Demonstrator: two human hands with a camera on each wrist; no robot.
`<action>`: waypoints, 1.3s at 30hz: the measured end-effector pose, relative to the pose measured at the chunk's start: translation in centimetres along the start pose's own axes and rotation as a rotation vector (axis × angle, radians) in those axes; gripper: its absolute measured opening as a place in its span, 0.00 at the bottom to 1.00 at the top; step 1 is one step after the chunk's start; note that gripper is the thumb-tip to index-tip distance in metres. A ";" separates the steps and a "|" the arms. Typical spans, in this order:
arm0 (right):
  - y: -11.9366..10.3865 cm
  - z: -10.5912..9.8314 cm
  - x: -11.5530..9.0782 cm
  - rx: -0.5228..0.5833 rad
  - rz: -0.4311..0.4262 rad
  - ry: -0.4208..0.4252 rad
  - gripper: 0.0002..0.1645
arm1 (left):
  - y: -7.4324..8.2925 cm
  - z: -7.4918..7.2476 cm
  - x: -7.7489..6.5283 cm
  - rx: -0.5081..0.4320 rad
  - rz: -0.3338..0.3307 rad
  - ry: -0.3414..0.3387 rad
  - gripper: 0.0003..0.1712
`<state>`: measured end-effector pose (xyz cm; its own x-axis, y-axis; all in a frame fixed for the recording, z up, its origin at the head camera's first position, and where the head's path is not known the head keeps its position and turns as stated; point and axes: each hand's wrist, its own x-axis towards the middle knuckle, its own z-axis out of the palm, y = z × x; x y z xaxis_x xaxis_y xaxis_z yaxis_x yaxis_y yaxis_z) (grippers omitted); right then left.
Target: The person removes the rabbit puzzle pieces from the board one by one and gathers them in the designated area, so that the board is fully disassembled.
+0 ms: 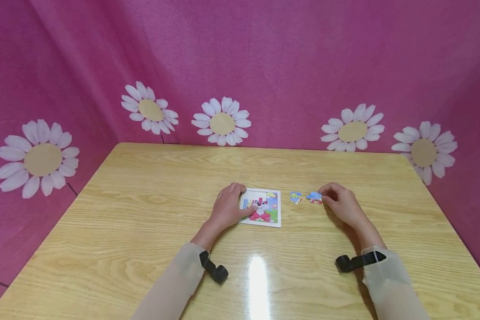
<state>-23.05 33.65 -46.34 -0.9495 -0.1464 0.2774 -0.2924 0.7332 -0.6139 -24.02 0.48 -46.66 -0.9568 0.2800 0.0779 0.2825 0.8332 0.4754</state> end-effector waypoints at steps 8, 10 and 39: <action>0.2 -0.4 0.0 -0.013 0.026 -0.036 0.07 | 0.1 0.1 0.1 -0.011 0.004 -0.001 0.39; 0.0 -0.4 0.0 -0.011 0.041 -0.036 0.08 | 0.1 0.1 0.1 -0.007 0.008 0.004 0.39; -7.4 5.9 3.2 0.001 -0.114 -0.193 0.12 | 0.0 -0.2 0.0 0.003 0.003 -0.002 0.40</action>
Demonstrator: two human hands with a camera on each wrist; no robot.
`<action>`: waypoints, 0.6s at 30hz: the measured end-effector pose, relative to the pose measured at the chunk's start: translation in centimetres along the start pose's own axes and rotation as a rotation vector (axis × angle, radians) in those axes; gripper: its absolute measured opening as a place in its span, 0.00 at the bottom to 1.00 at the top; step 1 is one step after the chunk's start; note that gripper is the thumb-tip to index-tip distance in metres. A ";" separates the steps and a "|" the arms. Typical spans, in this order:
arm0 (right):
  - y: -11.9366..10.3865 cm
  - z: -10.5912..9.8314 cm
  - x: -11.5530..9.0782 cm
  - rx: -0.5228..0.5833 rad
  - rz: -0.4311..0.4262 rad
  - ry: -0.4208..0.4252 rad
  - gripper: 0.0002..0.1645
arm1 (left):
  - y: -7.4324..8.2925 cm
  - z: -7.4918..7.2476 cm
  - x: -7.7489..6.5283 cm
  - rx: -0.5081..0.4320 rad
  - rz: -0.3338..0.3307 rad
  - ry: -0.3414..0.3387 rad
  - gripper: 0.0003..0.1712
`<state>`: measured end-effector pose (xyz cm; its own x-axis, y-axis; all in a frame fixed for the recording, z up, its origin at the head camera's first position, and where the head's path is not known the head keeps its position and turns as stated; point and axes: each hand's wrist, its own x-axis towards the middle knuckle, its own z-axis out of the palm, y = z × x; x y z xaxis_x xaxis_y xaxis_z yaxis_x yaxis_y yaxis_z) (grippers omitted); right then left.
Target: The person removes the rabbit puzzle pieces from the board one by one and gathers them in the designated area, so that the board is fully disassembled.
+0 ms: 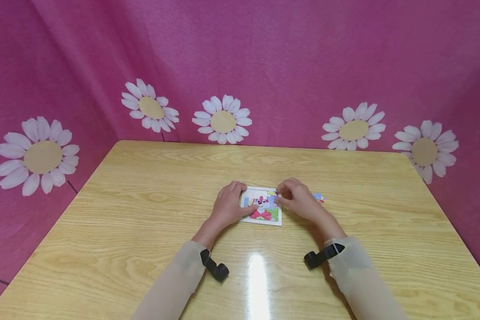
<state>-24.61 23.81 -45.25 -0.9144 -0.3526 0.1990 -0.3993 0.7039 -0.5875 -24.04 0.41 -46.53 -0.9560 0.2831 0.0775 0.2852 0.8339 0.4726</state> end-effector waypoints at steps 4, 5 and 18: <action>-0.1 0.3 0.6 -0.026 -0.026 -0.035 0.12 | 0.0 0.0 0.0 0.009 0.007 0.002 0.39; -0.1 0.3 0.7 -0.030 -0.032 -0.042 0.12 | 0.0 0.0 0.0 0.010 0.010 0.005 0.39; -0.6 -0.2 1.1 -0.059 -0.029 -0.157 0.12 | 0.0 0.1 0.0 0.044 0.019 0.016 0.38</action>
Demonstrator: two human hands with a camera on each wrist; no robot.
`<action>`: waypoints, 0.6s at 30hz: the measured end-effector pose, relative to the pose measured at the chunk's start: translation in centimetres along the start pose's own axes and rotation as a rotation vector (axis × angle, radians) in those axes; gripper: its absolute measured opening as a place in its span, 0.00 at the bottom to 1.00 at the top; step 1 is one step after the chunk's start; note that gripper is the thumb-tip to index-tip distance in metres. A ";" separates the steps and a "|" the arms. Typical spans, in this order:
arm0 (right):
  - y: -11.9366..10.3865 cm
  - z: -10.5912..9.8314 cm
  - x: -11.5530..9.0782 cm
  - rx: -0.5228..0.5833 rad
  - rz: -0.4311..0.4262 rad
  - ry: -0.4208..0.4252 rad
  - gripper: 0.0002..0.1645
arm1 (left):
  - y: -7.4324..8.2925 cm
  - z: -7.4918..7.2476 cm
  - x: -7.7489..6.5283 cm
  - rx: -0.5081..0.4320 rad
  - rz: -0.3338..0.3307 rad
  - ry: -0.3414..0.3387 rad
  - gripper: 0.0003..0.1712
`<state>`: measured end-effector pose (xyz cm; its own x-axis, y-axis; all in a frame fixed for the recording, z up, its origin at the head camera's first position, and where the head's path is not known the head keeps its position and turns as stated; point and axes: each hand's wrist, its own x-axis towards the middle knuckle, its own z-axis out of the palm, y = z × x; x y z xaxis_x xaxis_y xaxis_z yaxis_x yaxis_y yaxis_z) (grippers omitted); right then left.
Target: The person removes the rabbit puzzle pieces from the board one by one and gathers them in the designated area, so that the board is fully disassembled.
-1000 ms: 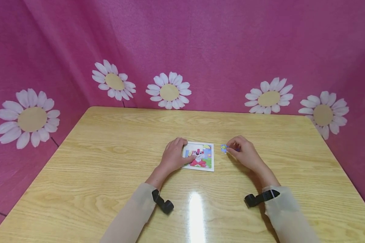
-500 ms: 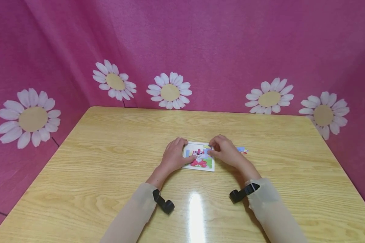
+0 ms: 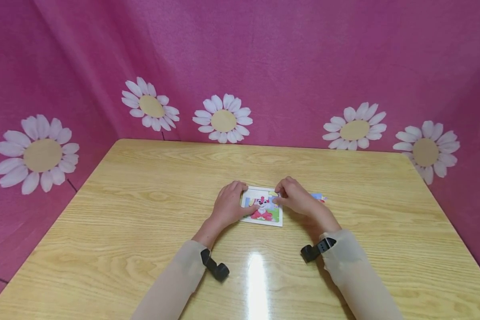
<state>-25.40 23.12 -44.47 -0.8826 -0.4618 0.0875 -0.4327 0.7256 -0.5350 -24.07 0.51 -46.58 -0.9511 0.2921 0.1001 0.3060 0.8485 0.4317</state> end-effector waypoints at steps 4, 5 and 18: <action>-0.2 -0.1 0.0 0.008 0.007 -0.018 0.13 | 0.1 -0.1 -0.1 -0.005 -0.002 -0.001 0.37; -0.3 -0.1 0.0 0.006 0.011 -0.021 0.13 | 0.1 -0.1 -0.1 -0.005 -0.004 -0.003 0.37; -0.4 0.7 -0.5 -0.028 -0.092 0.163 0.12 | 0.2 0.0 -0.3 -0.021 0.005 0.029 0.36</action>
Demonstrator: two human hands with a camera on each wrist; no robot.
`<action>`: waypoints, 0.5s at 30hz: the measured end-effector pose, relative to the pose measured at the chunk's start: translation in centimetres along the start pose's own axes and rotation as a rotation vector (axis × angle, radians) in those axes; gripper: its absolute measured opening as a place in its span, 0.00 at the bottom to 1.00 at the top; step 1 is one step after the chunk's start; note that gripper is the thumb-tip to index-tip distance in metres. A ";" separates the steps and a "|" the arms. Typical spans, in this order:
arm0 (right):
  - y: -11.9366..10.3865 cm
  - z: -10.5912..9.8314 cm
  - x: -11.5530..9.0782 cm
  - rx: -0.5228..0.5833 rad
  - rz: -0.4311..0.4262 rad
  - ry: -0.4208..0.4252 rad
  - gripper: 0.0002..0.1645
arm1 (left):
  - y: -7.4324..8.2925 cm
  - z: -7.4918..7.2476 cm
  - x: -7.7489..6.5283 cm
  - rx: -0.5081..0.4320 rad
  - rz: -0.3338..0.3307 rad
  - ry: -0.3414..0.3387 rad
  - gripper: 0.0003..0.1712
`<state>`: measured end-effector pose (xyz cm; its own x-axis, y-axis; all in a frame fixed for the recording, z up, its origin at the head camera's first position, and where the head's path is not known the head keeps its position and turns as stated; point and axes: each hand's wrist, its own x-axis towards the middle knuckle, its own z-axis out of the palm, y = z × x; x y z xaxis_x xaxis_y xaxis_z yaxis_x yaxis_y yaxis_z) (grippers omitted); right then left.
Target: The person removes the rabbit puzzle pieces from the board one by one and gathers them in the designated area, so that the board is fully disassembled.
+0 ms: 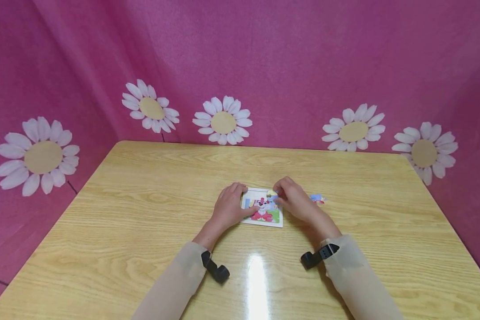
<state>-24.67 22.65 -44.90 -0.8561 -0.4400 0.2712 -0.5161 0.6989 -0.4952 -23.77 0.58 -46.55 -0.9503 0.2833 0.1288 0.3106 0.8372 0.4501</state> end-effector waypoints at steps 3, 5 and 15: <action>0.1 0.1 -0.1 0.022 -0.019 0.048 0.11 | 0.1 0.0 0.0 -0.003 -0.004 0.000 0.36; 0.1 0.2 -0.1 0.041 -0.027 0.073 0.10 | 0.1 0.0 0.0 -0.008 -0.007 -0.002 0.36; 0.5 -0.1 -0.6 0.094 0.030 0.128 0.08 | 0.2 -0.1 -0.1 -0.018 -0.024 -0.019 0.37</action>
<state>-24.46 23.33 -45.20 -0.8707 -0.3404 0.3549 -0.4905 0.6522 -0.5779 -23.61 0.64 -46.42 -0.9568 0.2727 0.1008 0.2875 0.8353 0.4687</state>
